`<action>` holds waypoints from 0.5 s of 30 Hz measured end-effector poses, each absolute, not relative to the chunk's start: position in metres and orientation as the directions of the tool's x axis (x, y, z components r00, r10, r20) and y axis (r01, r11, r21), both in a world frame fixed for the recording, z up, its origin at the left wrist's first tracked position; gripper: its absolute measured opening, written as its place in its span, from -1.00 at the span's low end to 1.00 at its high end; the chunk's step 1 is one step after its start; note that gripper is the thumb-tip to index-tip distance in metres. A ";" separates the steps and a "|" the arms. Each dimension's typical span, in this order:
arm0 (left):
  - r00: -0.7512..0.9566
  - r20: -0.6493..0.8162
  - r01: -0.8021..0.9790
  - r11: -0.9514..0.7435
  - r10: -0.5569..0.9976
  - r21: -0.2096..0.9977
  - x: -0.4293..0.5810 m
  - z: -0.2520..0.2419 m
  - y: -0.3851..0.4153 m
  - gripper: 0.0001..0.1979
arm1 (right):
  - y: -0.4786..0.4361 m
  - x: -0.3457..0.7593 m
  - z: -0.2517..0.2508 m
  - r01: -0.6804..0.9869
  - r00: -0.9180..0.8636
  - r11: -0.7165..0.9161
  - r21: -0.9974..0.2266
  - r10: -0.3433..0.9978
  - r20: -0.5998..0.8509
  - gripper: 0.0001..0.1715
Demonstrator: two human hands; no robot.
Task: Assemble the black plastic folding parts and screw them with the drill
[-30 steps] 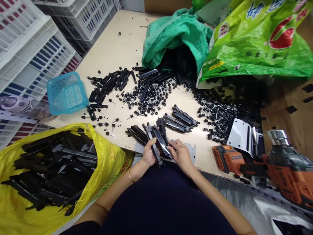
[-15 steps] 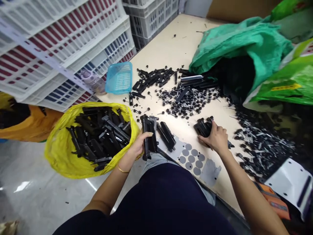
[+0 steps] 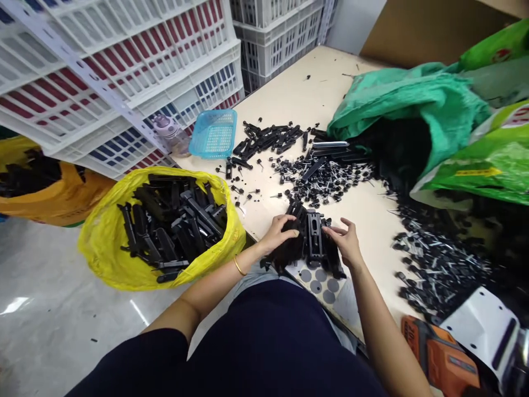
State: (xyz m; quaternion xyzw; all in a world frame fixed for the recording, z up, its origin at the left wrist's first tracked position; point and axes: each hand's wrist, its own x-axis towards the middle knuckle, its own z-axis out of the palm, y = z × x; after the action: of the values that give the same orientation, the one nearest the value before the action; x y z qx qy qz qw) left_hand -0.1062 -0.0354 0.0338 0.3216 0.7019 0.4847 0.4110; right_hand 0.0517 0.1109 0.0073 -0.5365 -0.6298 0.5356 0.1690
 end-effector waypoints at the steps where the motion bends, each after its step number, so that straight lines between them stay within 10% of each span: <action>1: -0.466 -0.235 0.095 0.312 0.853 0.945 -0.099 0.032 -0.035 -0.65 | 0.109 0.056 0.007 0.480 -0.359 -0.214 -0.851 0.837 -0.413 -0.01; 8: -0.539 -0.169 0.103 0.263 0.825 0.959 -0.078 0.020 -0.028 -0.33 | 0.083 0.065 0.011 0.338 -0.286 -0.378 -0.862 0.831 -0.477 -0.38; 15: -0.445 -0.439 -0.031 0.476 0.781 0.879 -0.093 0.023 -0.014 -0.01 | 0.068 0.094 0.009 0.151 -0.410 -0.526 -0.837 0.737 -0.537 -0.10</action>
State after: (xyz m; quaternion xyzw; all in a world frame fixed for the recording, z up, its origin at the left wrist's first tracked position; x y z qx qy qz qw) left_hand -0.0927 -0.0135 0.0231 0.2583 0.7262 0.4418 0.4591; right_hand 0.0942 0.0678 0.0092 -0.5027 -0.4414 0.7143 0.2053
